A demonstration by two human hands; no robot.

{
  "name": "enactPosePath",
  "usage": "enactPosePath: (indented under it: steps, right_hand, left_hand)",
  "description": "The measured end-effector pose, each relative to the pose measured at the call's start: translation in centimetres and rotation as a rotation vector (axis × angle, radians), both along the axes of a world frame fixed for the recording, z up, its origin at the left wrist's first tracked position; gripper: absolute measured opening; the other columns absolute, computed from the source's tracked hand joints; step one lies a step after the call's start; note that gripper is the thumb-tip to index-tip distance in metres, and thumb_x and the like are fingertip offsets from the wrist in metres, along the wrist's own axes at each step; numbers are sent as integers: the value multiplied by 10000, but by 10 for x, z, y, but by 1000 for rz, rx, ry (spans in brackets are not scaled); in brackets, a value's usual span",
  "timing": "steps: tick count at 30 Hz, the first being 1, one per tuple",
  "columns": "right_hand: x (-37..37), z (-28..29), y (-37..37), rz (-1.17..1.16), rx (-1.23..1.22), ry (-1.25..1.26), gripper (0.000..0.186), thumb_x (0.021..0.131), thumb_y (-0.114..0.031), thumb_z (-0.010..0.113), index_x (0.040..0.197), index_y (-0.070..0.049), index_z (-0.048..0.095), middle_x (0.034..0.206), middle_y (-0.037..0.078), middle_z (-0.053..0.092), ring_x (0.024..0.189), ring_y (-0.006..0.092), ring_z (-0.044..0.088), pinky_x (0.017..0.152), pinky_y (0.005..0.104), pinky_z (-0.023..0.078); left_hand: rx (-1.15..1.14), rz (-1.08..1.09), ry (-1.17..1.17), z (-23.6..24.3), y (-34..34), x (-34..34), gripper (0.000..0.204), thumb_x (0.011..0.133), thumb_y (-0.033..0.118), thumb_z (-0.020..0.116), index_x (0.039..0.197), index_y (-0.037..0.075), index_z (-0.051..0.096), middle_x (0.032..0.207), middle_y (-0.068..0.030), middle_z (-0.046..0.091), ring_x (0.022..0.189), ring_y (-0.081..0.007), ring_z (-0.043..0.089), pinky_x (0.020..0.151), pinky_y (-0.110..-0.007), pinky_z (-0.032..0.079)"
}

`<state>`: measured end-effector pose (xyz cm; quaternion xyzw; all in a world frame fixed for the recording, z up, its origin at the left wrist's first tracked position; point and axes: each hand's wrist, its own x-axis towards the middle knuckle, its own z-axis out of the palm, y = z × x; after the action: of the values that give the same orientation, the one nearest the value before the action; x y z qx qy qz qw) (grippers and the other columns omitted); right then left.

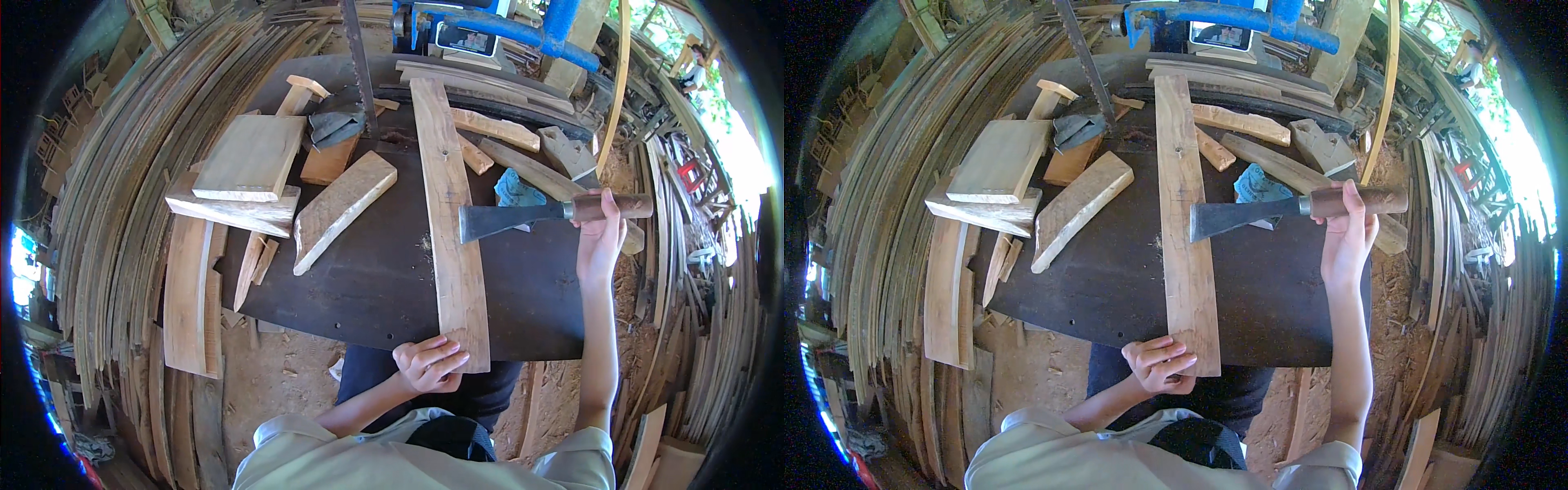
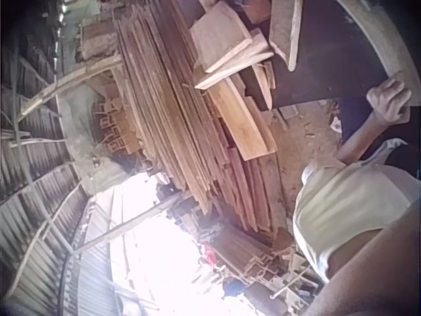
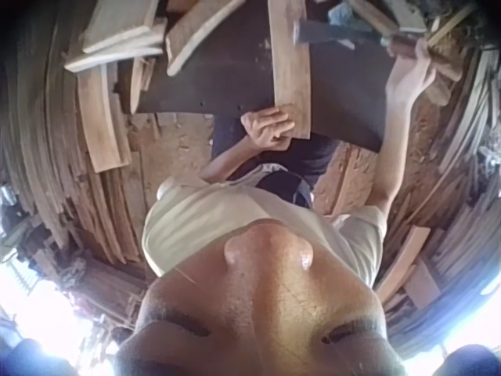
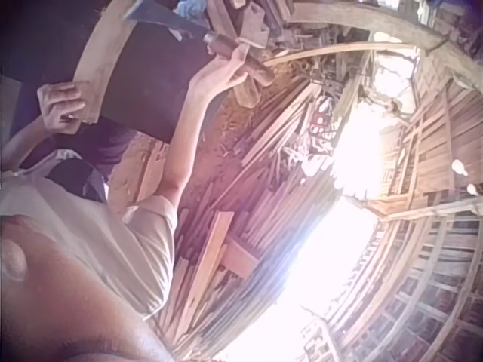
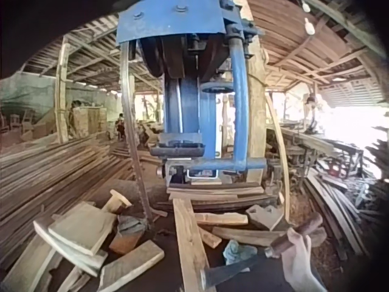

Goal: The person uses a chisel to shape a long wooden plank on a workbench. They hold the plank with their left hand and strike the chisel with their right hand to remove wood shavings. The person occasionally pauses to inspect the surface and then resumes chiseling.

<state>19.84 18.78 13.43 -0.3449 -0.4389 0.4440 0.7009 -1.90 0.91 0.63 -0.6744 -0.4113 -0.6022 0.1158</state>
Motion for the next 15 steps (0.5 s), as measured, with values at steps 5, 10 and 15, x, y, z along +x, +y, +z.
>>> enactPosePath:
  steps: [5,10,15]
  right_hand:
    - [-2,-3,-2,-54,24,14,256,880,-257,680,975,-26,625,880,76,659,753,152,604,600,323,430]
    - [-14,-8,-5,24,36,-10,231,878,-237,693,973,-40,620,888,70,664,768,158,619,593,316,431]
    - [1,-6,0,-56,57,7,210,875,-230,693,967,-58,615,894,62,664,766,157,619,590,313,429]
  left_hand:
    - [2,-20,20,-4,-2,-2,304,692,143,703,984,225,719,1005,63,670,910,-103,652,603,-231,396]
    - [9,-42,34,-5,-1,-5,290,713,158,723,994,230,723,1023,68,671,946,-96,643,657,-234,400]
    - [-5,-15,74,-4,-4,-8,302,715,160,729,1008,234,723,1039,67,671,939,-106,645,709,-245,392]
